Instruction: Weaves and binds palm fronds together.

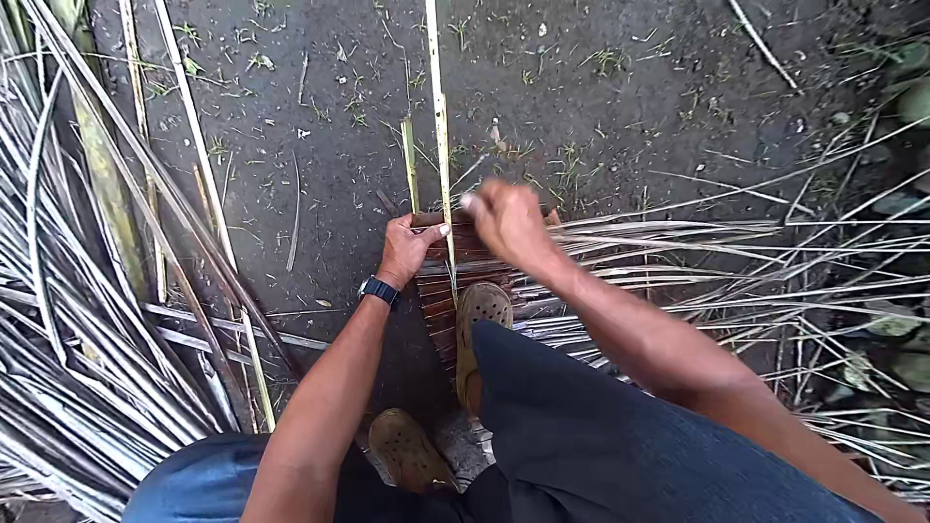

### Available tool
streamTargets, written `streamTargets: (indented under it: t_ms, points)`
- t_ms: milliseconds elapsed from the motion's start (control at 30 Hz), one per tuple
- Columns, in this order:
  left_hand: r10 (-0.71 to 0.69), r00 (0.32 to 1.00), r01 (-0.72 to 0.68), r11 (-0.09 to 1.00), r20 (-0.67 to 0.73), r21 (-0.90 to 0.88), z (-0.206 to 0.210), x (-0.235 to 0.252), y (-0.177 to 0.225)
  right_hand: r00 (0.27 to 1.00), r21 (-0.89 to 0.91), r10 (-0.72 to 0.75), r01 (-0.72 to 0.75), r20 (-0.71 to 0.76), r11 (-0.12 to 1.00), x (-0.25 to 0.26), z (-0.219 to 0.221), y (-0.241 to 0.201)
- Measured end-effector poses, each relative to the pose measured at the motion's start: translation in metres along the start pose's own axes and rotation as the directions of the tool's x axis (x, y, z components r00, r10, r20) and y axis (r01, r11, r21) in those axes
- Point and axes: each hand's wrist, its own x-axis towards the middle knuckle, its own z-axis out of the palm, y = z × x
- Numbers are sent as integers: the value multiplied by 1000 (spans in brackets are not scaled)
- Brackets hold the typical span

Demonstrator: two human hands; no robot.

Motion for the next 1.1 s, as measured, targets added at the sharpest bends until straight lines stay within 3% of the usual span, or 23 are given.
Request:
streamTargets:
  t_ms: [67, 133, 200, 300, 367, 433, 500, 567, 733, 800, 833, 900, 933, 1000, 1100]
  points:
    - [-10, 1000, 10, 1000, -6, -17, 2, 3, 1, 968, -51, 45, -33, 245, 998, -41, 26, -7]
    - [-24, 1000, 23, 1000, -14, -15, 2, 5, -1, 930, -82, 52, -23, 363, 996, -60, 55, -6]
    - [-28, 999, 28, 1000, -30, -6, 1, 7, -7, 948, -92, 2, 29, 317, 995, -73, 64, -5]
    - [-33, 996, 32, 999, -77, -17, 1, 13, -12, 965, -180, -86, 134, 248, 974, -98, 37, -11]
    - [-55, 995, 54, 998, -89, -18, 5, 13, -11, 976, -182, -208, 217, 65, 959, -108, 30, -3]
    - [-71, 993, 69, 997, -99, -21, 7, 15, -9, 930, -94, -335, 325, -148, 941, -97, 37, 11]
    - [-78, 992, 76, 997, -101, -25, 6, 16, -10, 876, 109, -390, 434, -286, 894, -80, 54, 23]
    - [-78, 992, 75, 997, -98, -33, 6, 15, -12, 864, 239, -410, 481, -292, 844, -68, 76, 31]
    - [-102, 989, 100, 995, -105, -25, 7, 17, -14, 808, 110, -541, 574, -233, 811, -48, 118, 46]
    - [-111, 990, 112, 994, -90, -1, 6, 18, -11, 877, 273, -402, 467, -262, 841, -45, 105, 35]
    - [-108, 991, 110, 994, -81, 14, 6, 18, -10, 927, 473, -263, 364, -268, 802, -45, 88, 25]
    - [-99, 992, 100, 995, -75, 9, 5, 17, -11, 975, 842, 1, 191, -221, 504, -45, 38, 7]
    - [-99, 992, 99, 995, -74, -9, 6, 16, -12, 977, 924, 84, 154, -195, 350, -45, 11, 0]
    - [-96, 992, 93, 995, -76, -42, 7, 17, -12, 964, 961, 171, 165, -204, 221, -47, -35, -14]
    - [-90, 993, 85, 995, -77, -60, 9, 16, -16, 923, 921, 148, 319, -356, 225, -54, -94, -35]
